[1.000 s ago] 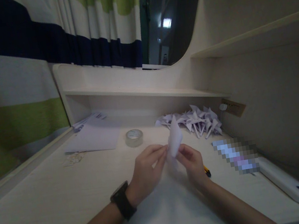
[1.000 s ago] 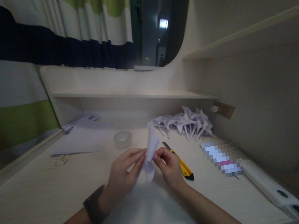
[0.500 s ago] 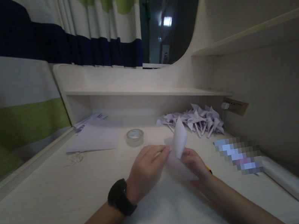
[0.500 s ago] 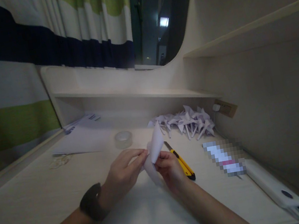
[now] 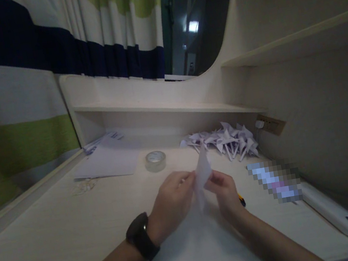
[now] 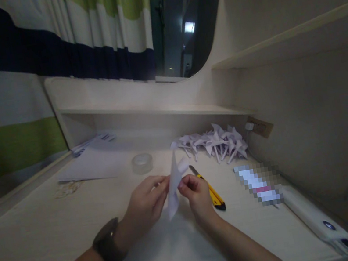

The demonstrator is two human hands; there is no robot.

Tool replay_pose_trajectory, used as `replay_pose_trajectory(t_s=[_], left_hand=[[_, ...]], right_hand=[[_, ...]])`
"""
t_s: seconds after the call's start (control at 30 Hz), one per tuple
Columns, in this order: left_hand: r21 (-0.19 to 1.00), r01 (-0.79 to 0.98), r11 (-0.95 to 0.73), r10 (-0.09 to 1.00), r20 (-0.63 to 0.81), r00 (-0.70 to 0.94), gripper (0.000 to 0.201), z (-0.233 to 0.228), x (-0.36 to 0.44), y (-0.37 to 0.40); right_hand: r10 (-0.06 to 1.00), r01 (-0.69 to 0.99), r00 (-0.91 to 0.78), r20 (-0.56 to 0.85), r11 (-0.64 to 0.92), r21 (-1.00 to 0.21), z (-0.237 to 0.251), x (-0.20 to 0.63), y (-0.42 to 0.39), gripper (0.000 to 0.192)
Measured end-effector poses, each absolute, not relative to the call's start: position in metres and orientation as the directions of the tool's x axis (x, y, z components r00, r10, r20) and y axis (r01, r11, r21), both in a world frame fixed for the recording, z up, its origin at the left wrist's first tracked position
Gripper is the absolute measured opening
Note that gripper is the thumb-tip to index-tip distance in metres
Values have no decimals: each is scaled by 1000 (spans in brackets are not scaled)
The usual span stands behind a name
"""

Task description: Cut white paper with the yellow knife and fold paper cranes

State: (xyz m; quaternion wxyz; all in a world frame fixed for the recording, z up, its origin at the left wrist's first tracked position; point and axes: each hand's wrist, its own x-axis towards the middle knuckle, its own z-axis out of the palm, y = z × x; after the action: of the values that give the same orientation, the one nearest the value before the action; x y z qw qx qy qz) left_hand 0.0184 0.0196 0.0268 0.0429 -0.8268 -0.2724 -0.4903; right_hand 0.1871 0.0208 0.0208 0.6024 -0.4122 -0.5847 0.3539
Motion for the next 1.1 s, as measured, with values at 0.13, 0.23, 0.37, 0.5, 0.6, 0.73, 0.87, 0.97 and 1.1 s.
replay_pose_trajectory(t_s=[0.13, 0.23, 0.37, 0.5, 0.6, 0.73, 0.87, 0.97, 1.1], left_hand=[[44, 577, -816, 354, 826, 438, 26, 28, 17, 20], [116, 555, -824, 404, 807, 431, 23, 31, 17, 18], [320, 470, -823, 517, 765, 384, 19, 33, 19, 15], [255, 504, -825, 480, 787, 387, 23, 28, 19, 17], [79, 586, -807, 395, 809, 435, 30, 22, 19, 20], [79, 601, -796, 411, 799, 440, 26, 21, 22, 20], [166, 602, -781, 486, 767, 420, 19, 24, 24, 17], [38, 642, -766, 416, 790, 450, 22, 22, 23, 17], [-127, 665, -736, 298, 821, 487, 29, 18, 20, 20]], right_hand=[[970, -114, -15, 243, 240, -964, 18, 185, 24, 15], [901, 96, 57, 430, 424, -901, 22, 189, 23, 14], [709, 447, 93, 699, 598, -665, 29, 190, 18, 19], [859, 258, 117, 498, 458, -851, 26, 185, 22, 13], [963, 41, 72, 261, 258, -965, 20, 182, 27, 9], [893, 237, 103, 438, 406, -883, 20, 183, 26, 11], [685, 546, 74, 725, 580, -604, 25, 184, 21, 14], [813, 407, 93, 574, 495, -768, 23, 183, 23, 12], [948, 125, 80, 308, 297, -947, 18, 182, 31, 11]])
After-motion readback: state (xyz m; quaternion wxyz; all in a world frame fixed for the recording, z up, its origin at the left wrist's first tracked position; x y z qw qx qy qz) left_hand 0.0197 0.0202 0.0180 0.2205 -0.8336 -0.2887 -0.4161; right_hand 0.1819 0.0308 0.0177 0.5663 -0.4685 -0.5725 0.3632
